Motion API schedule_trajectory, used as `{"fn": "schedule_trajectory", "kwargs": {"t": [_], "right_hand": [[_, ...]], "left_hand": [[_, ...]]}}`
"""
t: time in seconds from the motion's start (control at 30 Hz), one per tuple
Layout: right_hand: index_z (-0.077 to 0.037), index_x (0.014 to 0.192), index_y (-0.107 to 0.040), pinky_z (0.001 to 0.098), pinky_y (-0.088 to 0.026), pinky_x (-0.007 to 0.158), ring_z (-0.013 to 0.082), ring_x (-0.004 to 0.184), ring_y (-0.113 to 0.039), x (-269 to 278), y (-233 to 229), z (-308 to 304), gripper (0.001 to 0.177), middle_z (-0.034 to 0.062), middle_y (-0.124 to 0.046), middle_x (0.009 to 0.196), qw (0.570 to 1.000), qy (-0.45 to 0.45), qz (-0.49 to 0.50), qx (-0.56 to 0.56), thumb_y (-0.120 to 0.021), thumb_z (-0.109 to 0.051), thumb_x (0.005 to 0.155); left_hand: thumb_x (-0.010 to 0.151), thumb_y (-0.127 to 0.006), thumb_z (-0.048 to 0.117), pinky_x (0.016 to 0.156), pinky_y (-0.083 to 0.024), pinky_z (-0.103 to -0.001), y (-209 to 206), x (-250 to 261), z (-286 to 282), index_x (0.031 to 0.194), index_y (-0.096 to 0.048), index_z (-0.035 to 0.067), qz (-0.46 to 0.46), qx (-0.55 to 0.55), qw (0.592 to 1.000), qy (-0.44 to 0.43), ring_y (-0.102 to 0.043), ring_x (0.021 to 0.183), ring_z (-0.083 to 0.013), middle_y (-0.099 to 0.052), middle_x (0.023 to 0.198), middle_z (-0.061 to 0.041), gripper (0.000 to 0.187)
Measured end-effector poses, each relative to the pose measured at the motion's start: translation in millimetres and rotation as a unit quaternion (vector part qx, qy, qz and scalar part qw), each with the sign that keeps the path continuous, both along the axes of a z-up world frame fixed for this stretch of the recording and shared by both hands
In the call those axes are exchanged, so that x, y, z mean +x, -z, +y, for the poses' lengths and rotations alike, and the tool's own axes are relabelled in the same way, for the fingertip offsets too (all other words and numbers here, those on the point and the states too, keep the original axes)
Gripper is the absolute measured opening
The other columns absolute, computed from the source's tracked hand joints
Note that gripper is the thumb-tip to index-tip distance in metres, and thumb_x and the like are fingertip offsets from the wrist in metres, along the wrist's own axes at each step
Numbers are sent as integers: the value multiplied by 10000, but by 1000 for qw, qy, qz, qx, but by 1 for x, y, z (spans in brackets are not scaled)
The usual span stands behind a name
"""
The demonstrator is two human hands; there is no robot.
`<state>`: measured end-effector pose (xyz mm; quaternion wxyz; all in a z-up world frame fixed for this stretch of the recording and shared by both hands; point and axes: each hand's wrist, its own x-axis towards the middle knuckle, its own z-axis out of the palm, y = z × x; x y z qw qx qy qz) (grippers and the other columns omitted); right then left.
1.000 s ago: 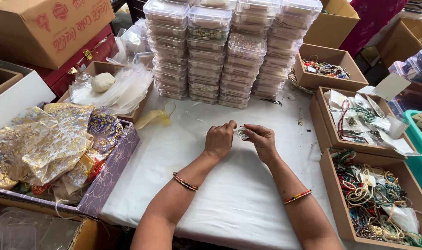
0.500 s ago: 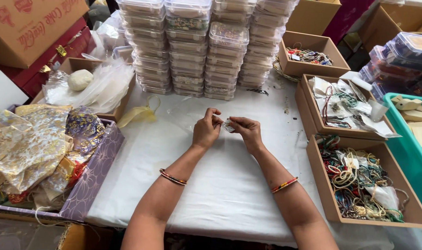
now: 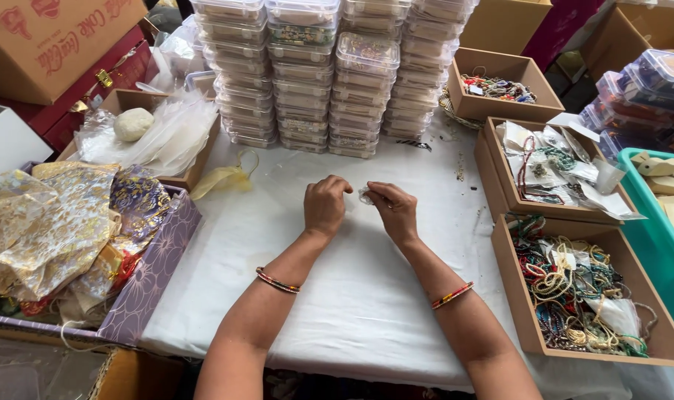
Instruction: The person folds a small piece of patterned fabric, places it into a clear plastic container, and stacks it with others. They then pick up a beaded necklace, coil it, place it into a small plastic bag, and wrap it in fabric before placing it into another container. Finally, they handle a tangled string of beads, separating and coiling it.
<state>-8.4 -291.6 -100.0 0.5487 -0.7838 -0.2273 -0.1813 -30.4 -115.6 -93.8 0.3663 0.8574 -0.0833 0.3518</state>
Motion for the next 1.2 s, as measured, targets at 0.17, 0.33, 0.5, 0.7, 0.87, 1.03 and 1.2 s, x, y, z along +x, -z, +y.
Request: {"fn": "schedule_trajectory", "kwargs": {"t": [0.17, 0.33, 0.5, 0.7, 0.87, 1.03, 1.2], "right_hand": [[-40, 1114, -767, 265, -654, 851, 138, 973, -749, -5, -2, 2, 189, 73, -768, 1116, 995, -67, -56, 52, -737, -10, 930], [-42, 1068, -774, 254, -645, 743, 104, 841, -761, 0, 3, 1, 151, 67, -792, 960, 999, 6, 30, -30, -738, -55, 922], [23, 951, -758, 283, -614, 683, 116, 758, -722, 6, 7, -4, 87, 116, -782, 868, 977, 57, 197, -52, -711, -47, 932], [39, 1175, -674, 265, -544, 857, 99, 977, -646, 27, 47, -13, 156, 94, -690, 1081, 953, -167, 226, 114, -621, -26, 1043], [-32, 1223, -644, 319, -598, 810, 143, 965, -713, -5, -4, 1, 309, 51, -696, 1092, 989, -11, 72, -130, -622, 19, 919], [-33, 1012, -623, 335, -576, 808, 220, 903, -689, -8, -12, -4, 185, 101, -653, 1044, 981, 125, -13, -147, -730, 11, 867], [-79, 967, -623, 414, -530, 1028, 250, 1249, -600, 8, -5, -23, 166, 103, -615, 1291, 996, -4, -67, -61, -735, -39, 852]], "left_hand": [[894, -604, -53, 848, -557, -412, -7, -5, -8, 986, -756, 92, -23, 46, 999, 13, -700, 948, -269, -720, 1033, -26, 229], [869, -619, -90, 854, -592, -369, -13, -10, -12, 1136, -739, 72, -16, -46, 990, 129, -700, 972, -265, -697, 1101, -74, 335], [867, -657, -55, 870, -600, -355, -9, -17, -21, 1088, -707, 59, -41, 19, 983, 175, -709, 993, -261, -712, 1100, -67, 254], [868, -691, 4, 868, -588, -377, -3, -11, -18, 974, -690, 72, -41, 36, 991, 125, -709, 997, -273, -720, 1083, -61, 126], [924, -672, 51, 833, -586, -367, -3, -5, -10, 1021, -714, 92, 16, -39, 995, 87, -716, 966, -256, -718, 1068, -50, 114], [791, -861, 331, 905, -486, -450, -32, -16, 5, 1054, -704, 101, 11, 91, 980, 175, -656, 1066, -267, -663, 1158, -69, 383], [662, -850, 284, 945, -457, -465, -19, -7, 19, 1152, -686, 120, -32, 233, 946, 224, -634, 1092, -275, -656, 1172, -87, 542]]}}
